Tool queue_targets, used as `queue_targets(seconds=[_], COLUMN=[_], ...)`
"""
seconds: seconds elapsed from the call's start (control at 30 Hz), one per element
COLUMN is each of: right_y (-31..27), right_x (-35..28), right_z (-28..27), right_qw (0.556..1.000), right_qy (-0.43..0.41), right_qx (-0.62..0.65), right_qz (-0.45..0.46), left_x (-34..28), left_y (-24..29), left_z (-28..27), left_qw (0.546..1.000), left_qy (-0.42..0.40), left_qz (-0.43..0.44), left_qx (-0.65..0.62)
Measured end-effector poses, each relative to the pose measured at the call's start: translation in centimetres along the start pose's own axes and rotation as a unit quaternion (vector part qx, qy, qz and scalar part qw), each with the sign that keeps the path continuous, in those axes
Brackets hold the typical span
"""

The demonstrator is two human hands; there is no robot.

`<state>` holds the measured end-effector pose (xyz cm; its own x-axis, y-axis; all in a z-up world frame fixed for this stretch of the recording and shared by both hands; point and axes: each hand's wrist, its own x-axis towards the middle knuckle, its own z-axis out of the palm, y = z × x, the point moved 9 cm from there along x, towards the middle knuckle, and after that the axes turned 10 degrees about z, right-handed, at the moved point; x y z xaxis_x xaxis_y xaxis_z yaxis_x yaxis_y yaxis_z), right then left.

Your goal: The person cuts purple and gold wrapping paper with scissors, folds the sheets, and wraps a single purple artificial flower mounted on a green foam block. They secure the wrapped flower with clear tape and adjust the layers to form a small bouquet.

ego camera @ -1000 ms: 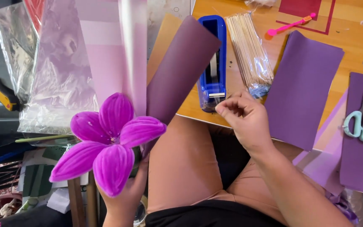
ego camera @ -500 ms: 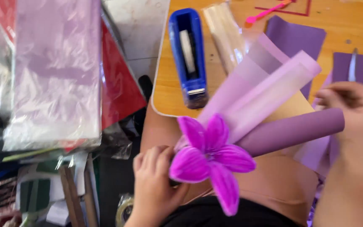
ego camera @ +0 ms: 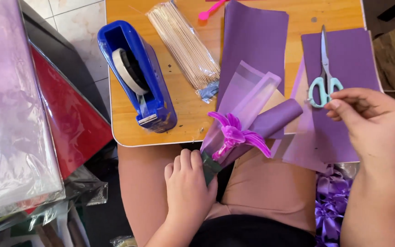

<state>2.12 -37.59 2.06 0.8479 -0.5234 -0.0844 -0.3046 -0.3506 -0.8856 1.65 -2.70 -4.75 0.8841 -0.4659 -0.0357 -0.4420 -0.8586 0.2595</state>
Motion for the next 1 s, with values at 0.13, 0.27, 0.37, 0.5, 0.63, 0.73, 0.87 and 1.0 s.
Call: queue_targets(seconds=[0.13, 0.27, 0.37, 0.5, 0.63, 0.73, 0.87, 1.0], right_y=[-0.7, -1.2, -1.8, -1.9, -1.1, -0.7, -0.6, 0.1], right_x=[1.2, 2.9, 3.8, 4.5, 4.9, 5.2, 5.4, 5.6], right_z=[4.3, 8.4, 10.2, 11.2, 11.5, 11.6, 11.7, 11.8], right_qw=[0.994, 0.974, 0.949, 0.933, 0.930, 0.933, 0.932, 0.932], right_qy=[-0.086, -0.172, -0.212, -0.222, -0.218, -0.211, -0.192, -0.184], right_qx=[0.037, -0.098, -0.207, -0.265, -0.282, -0.274, -0.297, -0.305], right_qz=[0.057, 0.108, 0.107, 0.097, 0.093, 0.096, 0.082, 0.064], left_x=[0.2, 0.2, 0.2, 0.3, 0.3, 0.4, 0.3, 0.2], left_y=[0.0, -0.2, -0.2, -0.2, -0.2, -0.1, -0.3, -0.2], left_z=[-0.5, 0.0, -0.1, -0.3, -0.4, -0.5, -0.2, -0.3], left_qw=[1.000, 1.000, 1.000, 1.000, 1.000, 1.000, 1.000, 1.000], left_qy=[0.002, -0.009, -0.007, -0.005, -0.005, -0.002, -0.006, 0.001], left_qz=[0.005, -0.002, -0.002, -0.002, 0.000, 0.000, -0.003, -0.008], left_qx=[0.003, -0.009, -0.012, -0.004, -0.004, -0.001, -0.002, -0.004])
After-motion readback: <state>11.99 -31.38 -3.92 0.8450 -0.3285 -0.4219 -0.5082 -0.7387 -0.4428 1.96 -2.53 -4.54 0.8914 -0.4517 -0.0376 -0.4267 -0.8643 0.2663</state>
